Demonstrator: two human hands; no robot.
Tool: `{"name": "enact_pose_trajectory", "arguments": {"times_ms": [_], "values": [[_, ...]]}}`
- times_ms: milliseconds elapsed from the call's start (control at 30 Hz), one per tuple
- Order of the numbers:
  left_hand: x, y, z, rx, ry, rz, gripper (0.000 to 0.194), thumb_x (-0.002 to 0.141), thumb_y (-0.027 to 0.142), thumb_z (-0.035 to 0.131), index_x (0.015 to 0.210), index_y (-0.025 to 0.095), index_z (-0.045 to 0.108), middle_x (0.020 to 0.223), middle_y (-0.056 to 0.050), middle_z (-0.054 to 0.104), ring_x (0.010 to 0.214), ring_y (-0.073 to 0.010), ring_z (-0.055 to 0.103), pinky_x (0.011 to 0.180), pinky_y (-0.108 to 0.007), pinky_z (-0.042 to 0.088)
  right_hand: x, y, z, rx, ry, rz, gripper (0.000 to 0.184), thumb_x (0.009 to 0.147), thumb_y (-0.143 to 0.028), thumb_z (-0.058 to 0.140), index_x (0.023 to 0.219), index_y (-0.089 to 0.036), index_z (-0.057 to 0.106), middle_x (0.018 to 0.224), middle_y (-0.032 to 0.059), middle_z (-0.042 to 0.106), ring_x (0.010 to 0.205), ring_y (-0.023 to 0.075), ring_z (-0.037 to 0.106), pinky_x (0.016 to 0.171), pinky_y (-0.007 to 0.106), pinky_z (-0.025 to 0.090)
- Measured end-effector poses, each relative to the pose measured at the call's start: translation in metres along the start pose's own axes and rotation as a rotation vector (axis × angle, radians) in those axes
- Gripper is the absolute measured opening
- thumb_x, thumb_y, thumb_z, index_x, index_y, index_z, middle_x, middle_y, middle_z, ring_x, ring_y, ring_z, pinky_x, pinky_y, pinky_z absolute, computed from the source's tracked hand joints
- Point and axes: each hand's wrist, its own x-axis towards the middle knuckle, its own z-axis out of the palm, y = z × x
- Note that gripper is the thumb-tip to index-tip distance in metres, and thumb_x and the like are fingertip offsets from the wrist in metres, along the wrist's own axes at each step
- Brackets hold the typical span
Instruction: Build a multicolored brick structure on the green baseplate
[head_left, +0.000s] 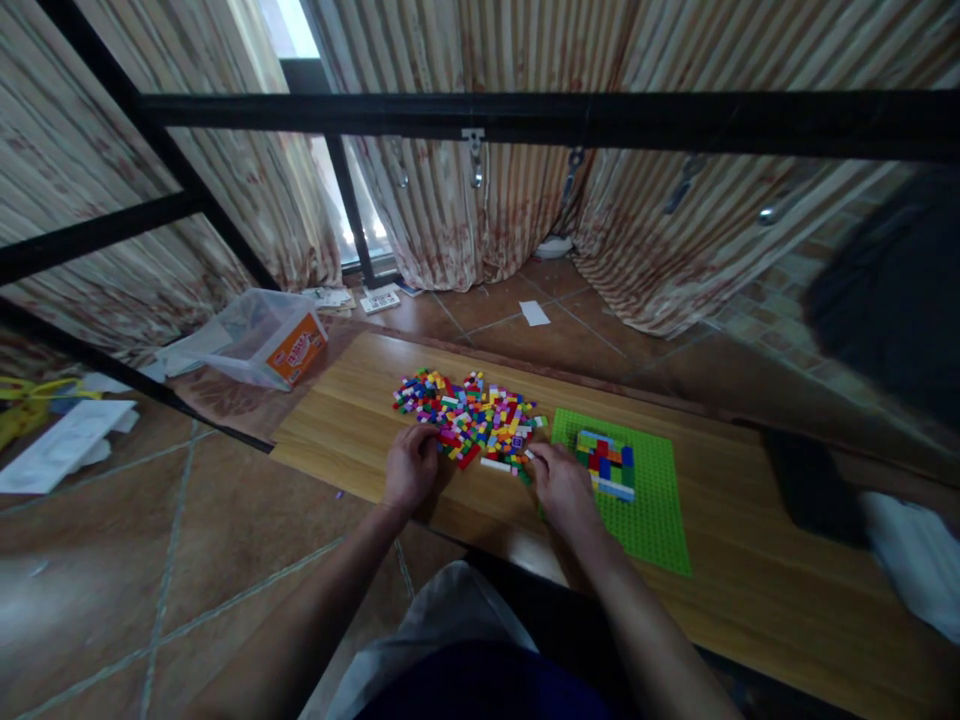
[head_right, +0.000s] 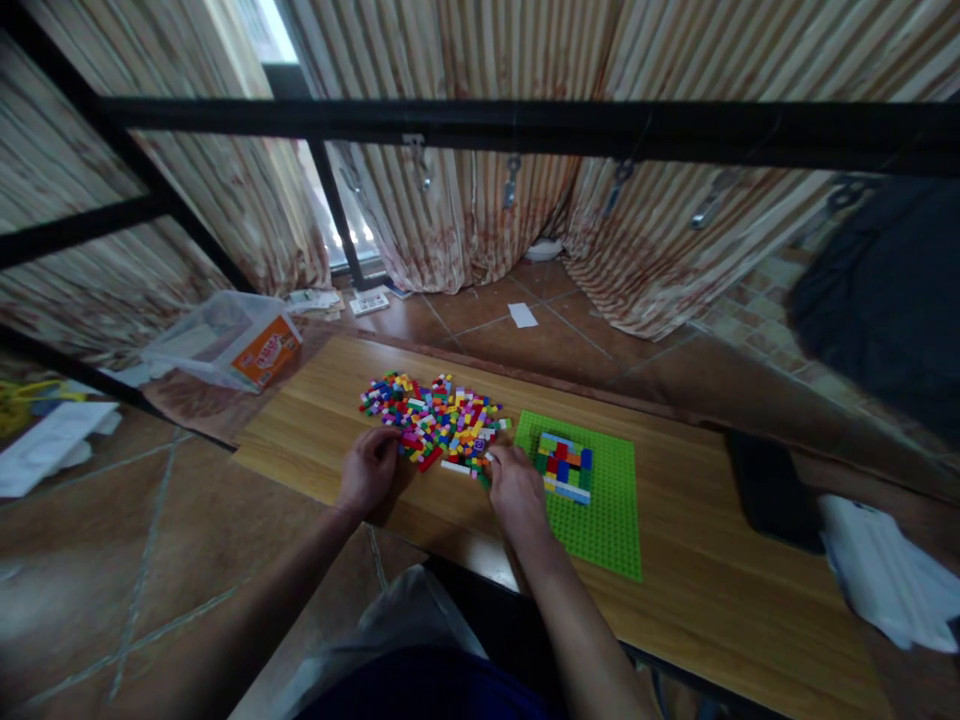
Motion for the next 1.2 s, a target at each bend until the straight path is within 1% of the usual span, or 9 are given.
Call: {"name": "enact_pose_trajectory", "arguments": {"times_ms": [100, 333, 467, 567, 700, 800, 967, 1100, 1200], "values": [[0.000, 0.000, 0.001, 0.000, 0.001, -0.004, 0.017, 0.086, 0.018, 0.050, 0.089, 0.020, 0.067, 0.097, -0.007, 0.070, 0.095, -0.0219, 0.065, 0.090, -0.038, 0.051, 0.000, -0.005, 0.000, -0.025, -0.004, -0.022, 0.025, 0.090, -0.016, 0.044, 0.094, -0.021, 0.067, 0.093, 0.0070, 0.066, 0.088, 0.0197, 0.062, 0.080, 0.030, 0.047], [-0.001, -0.003, 0.003, -0.011, -0.002, -0.001, 0.017, 0.086, 0.016, 0.050, 0.089, 0.019, 0.067, 0.097, -0.007, 0.070, 0.095, -0.0213, 0.064, 0.090, -0.037, 0.051, -0.010, -0.032, 0.008, -0.088, -0.084, -0.092, 0.019, 0.090, -0.023, 0.049, 0.097, -0.023, 0.067, 0.102, 0.0073, 0.062, 0.093, 0.0216, 0.060, 0.082, 0.032, 0.046], [-0.001, -0.002, 0.002, -0.016, 0.003, 0.001, 0.018, 0.086, 0.016, 0.050, 0.089, 0.020, 0.067, 0.096, -0.007, 0.070, 0.094, -0.0213, 0.064, 0.090, -0.037, 0.051, -0.010, -0.037, 0.017, -0.167, -0.105, -0.085, 0.016, 0.091, -0.022, 0.049, 0.091, -0.023, 0.065, 0.103, 0.0091, 0.060, 0.097, 0.0240, 0.058, 0.081, 0.033, 0.046], [-0.001, -0.001, 0.001, -0.011, 0.004, 0.008, 0.018, 0.086, 0.016, 0.050, 0.089, 0.019, 0.067, 0.096, -0.007, 0.070, 0.094, -0.0213, 0.065, 0.089, -0.036, 0.051, -0.008, -0.038, 0.021, -0.184, -0.109, -0.095, 0.016, 0.091, -0.020, 0.048, 0.087, -0.023, 0.063, 0.099, 0.0082, 0.061, 0.093, 0.0234, 0.057, 0.080, 0.033, 0.045], [0.000, -0.002, 0.002, 0.005, 0.012, 0.009, 0.019, 0.087, 0.017, 0.049, 0.089, 0.019, 0.067, 0.097, -0.007, 0.070, 0.094, -0.0215, 0.065, 0.089, -0.037, 0.051, -0.010, -0.041, 0.019, -0.119, -0.054, -0.112, 0.016, 0.092, -0.019, 0.046, 0.083, -0.022, 0.059, 0.093, 0.0065, 0.062, 0.088, 0.0217, 0.057, 0.080, 0.033, 0.044], [0.000, -0.003, 0.002, 0.020, 0.011, 0.009, 0.019, 0.087, 0.018, 0.048, 0.089, 0.019, 0.067, 0.097, -0.007, 0.071, 0.094, -0.0217, 0.065, 0.089, -0.037, 0.051, -0.016, -0.040, 0.009, 0.001, 0.024, -0.096, 0.017, 0.094, -0.021, 0.043, 0.085, -0.021, 0.058, 0.088, 0.0056, 0.062, 0.085, 0.0203, 0.058, 0.078, 0.032, 0.044], [0.002, -0.004, 0.001, 0.027, 0.011, 0.017, 0.019, 0.086, 0.022, 0.049, 0.090, 0.019, 0.068, 0.097, -0.008, 0.071, 0.094, -0.0224, 0.065, 0.089, -0.037, 0.051, -0.033, -0.022, -0.023, 0.118, 0.203, 0.070, 0.021, 0.095, -0.033, 0.044, 0.092, -0.021, 0.062, 0.090, 0.0044, 0.066, 0.081, 0.0182, 0.062, 0.074, 0.030, 0.046], [0.002, -0.005, 0.000, 0.022, 0.006, 0.018, 0.019, 0.087, 0.024, 0.050, 0.090, 0.018, 0.068, 0.096, -0.008, 0.071, 0.093, -0.0224, 0.065, 0.089, -0.036, 0.051, -0.049, 0.012, -0.049, 0.122, 0.339, 0.234, 0.028, 0.091, -0.043, 0.050, 0.096, -0.021, 0.066, 0.094, 0.0057, 0.070, 0.079, 0.0184, 0.064, 0.074, 0.031, 0.049], [0.002, -0.007, 0.000, 0.025, -0.003, 0.023, 0.020, 0.087, 0.024, 0.050, 0.091, 0.018, 0.068, 0.097, -0.008, 0.071, 0.094, -0.0226, 0.065, 0.089, -0.036, 0.051, -0.059, 0.037, -0.062, 0.096, 0.421, 0.367, 0.036, 0.088, -0.049, 0.052, 0.100, -0.019, 0.067, 0.094, 0.0090, 0.071, 0.079, 0.0204, 0.066, 0.072, 0.032, 0.050]]}}
